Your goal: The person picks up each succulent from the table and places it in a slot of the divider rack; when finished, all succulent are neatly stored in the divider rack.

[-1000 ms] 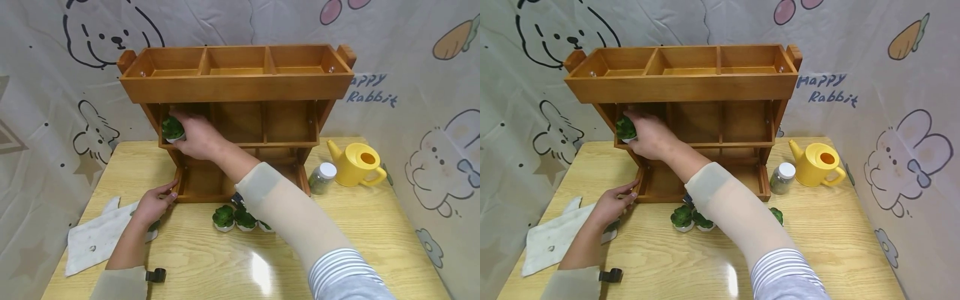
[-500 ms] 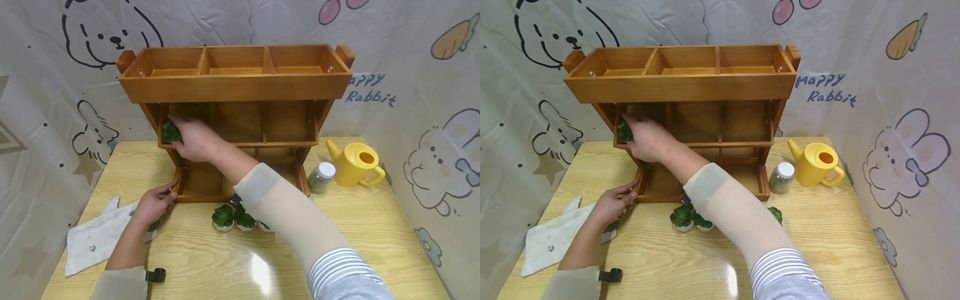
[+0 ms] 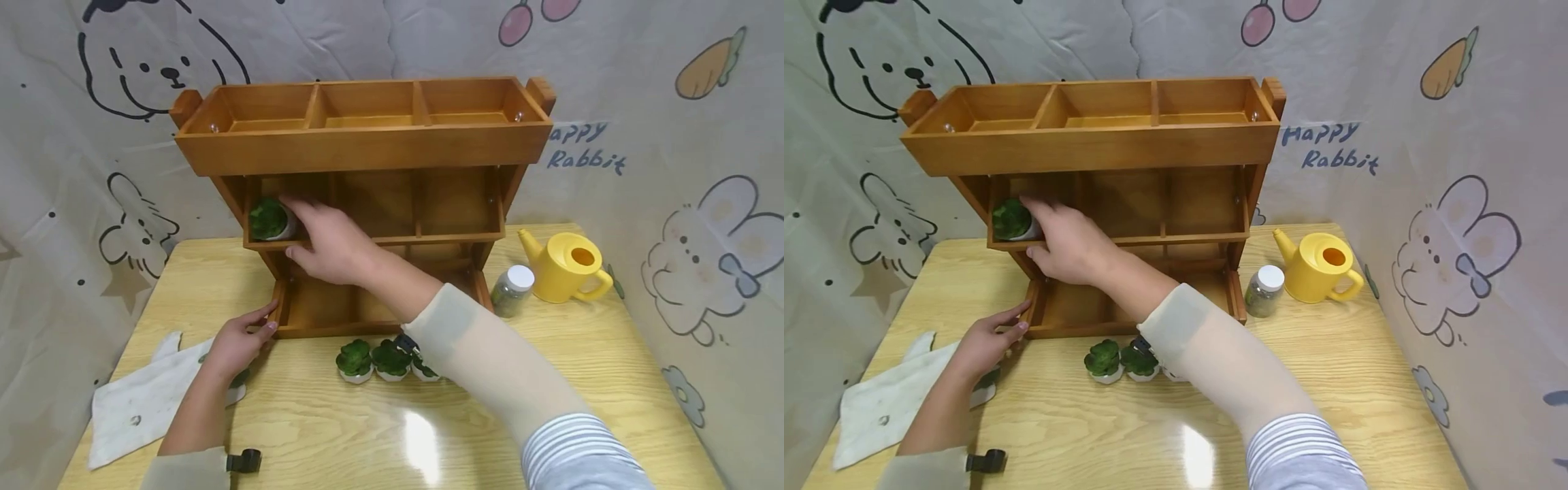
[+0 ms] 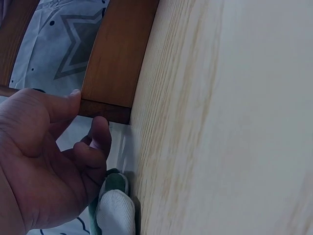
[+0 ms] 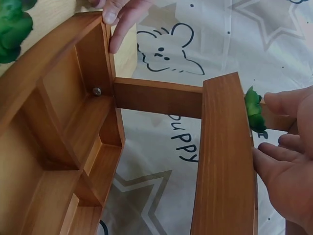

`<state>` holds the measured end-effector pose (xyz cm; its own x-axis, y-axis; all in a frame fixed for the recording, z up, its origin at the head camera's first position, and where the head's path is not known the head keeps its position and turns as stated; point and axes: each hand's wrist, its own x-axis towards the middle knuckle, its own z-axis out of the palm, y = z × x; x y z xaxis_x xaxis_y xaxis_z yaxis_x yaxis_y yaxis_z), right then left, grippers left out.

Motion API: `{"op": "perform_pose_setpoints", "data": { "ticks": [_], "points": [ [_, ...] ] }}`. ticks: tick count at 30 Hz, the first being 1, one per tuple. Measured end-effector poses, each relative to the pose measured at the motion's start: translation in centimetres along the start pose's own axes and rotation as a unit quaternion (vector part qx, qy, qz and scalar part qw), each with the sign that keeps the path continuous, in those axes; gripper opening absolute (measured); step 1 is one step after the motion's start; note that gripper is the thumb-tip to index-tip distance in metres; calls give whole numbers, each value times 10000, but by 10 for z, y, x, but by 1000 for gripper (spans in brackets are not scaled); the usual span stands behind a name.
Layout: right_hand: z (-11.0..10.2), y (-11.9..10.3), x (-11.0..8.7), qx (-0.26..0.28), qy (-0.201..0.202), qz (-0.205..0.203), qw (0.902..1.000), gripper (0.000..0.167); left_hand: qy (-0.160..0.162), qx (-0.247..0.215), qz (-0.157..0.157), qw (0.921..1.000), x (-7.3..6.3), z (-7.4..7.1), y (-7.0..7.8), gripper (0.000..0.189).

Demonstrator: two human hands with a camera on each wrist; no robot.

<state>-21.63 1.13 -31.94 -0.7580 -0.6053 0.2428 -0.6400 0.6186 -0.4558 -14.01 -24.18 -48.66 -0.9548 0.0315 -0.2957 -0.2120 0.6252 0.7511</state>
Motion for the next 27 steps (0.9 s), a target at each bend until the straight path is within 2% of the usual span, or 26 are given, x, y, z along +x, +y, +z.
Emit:
{"op": "perform_pose_setpoints", "data": {
  "ticks": [11,18,27],
  "points": [
    [-7,5,-35,1094,222,-13,9938,70,3,-67,-118,9999,-1,0,3,54],
    [-5,12,-57,2015,373,129,9787,68,-12,-66,-31,10000,-2,0,0,54],
    [-2,20,-78,2100,543,68,9762,66,6,-38,-41,10000,-2,1,1,55]
  ]
}}
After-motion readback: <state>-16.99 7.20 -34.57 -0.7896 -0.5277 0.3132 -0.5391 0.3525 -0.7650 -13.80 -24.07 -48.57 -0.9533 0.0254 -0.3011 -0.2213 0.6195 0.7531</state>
